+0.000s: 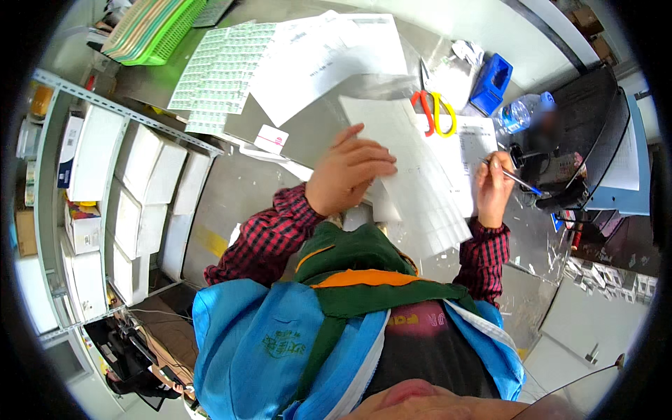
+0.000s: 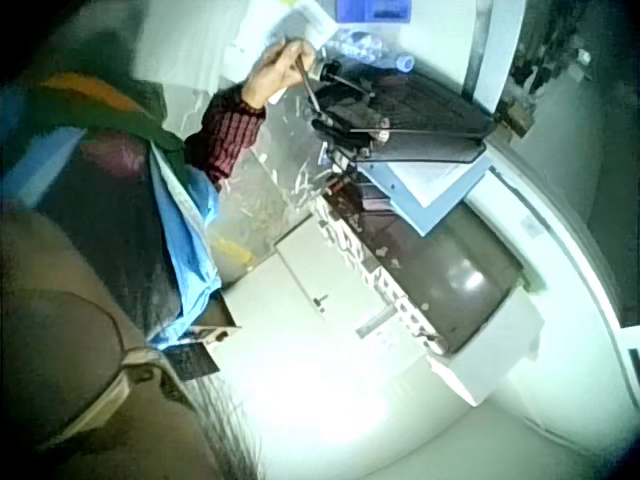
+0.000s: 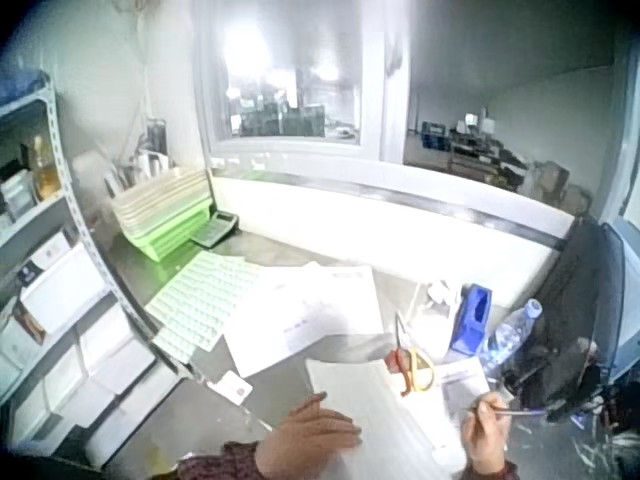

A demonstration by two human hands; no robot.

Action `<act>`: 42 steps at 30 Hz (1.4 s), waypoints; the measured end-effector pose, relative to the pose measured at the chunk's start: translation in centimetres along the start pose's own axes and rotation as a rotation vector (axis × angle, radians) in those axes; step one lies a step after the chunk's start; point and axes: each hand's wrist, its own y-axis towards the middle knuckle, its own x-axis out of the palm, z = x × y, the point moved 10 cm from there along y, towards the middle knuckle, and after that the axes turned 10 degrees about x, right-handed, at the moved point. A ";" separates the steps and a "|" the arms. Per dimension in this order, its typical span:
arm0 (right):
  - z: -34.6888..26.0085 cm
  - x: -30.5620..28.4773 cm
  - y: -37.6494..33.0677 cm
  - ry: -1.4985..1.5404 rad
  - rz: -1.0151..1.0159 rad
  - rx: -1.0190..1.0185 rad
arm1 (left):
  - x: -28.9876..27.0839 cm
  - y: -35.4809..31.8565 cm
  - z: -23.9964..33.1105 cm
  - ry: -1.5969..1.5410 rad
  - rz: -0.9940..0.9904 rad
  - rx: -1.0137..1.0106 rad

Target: The person pulls a drawer from a rack to retrieve a sheet of labels, cuts the labels with scissors, and writes on a log sheet.

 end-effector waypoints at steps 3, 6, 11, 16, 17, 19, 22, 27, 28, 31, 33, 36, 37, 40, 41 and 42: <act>-0.7 -0.1 0.2 -0.032 -0.020 -0.027 | -9.3 2.7 1.0 0.180 0.186 0.105; -0.8 0.3 0.1 -0.099 0.040 -0.029 | -18.2 0.6 -2.5 -0.003 0.644 -0.138; -0.5 -0.6 0.3 -0.220 0.110 -0.019 | -27.5 0.3 -11.4 0.050 0.670 -0.229; -0.1 -0.4 2.0 -0.347 0.135 -0.010 | -32.6 -7.1 -29.8 0.036 0.397 -0.542; -0.5 -0.6 2.1 -0.335 0.160 -0.021 | -33.9 -11.0 -36.2 0.100 0.298 -0.576; -1.6 -1.3 2.2 -0.285 0.197 -0.079 | -32.7 -15.4 -44.1 0.312 0.153 -0.666; -2.9 -2.5 1.7 -0.226 0.265 -0.185 | -34.7 -18.7 -46.7 0.739 0.114 -0.719; -3.5 -3.8 0.5 -0.237 0.355 -0.215 | -20.1 -7.7 -36.3 0.267 0.117 -0.511; -3.9 -3.6 0.6 -0.251 0.357 -0.221 | -17.2 -6.2 -32.5 0.220 0.080 -0.480; -4.2 -2.9 0.6 -0.196 0.300 -0.238 | -8.4 -2.3 -20.2 0.099 -0.024 -0.358; -3.9 -2.7 0.4 -0.133 0.241 -0.260 | -4.1 -1.9 -14.9 0.053 -0.050 -0.314; -4.5 -2.3 -1.2 -0.157 0.198 -0.288 | -0.4 -3.0 -12.9 0.002 0.046 -0.407; -4.7 -2.5 -2.1 -0.183 0.204 -0.268 | 0.2 -3.8 -13.4 0.003 0.085 -0.449; -5.9 -3.9 -5.5 -0.266 0.171 -0.311 | 1.0 -5.4 -13.6 0.175 0.173 -0.463; -5.9 -5.3 -6.8 -0.353 0.192 -0.284 | 1.3 -5.3 -13.0 0.241 0.174 -0.463; -5.9 -6.9 -8.2 -0.440 0.213 -0.259 | 1.5 -5.1 -12.6 0.306 0.174 -0.461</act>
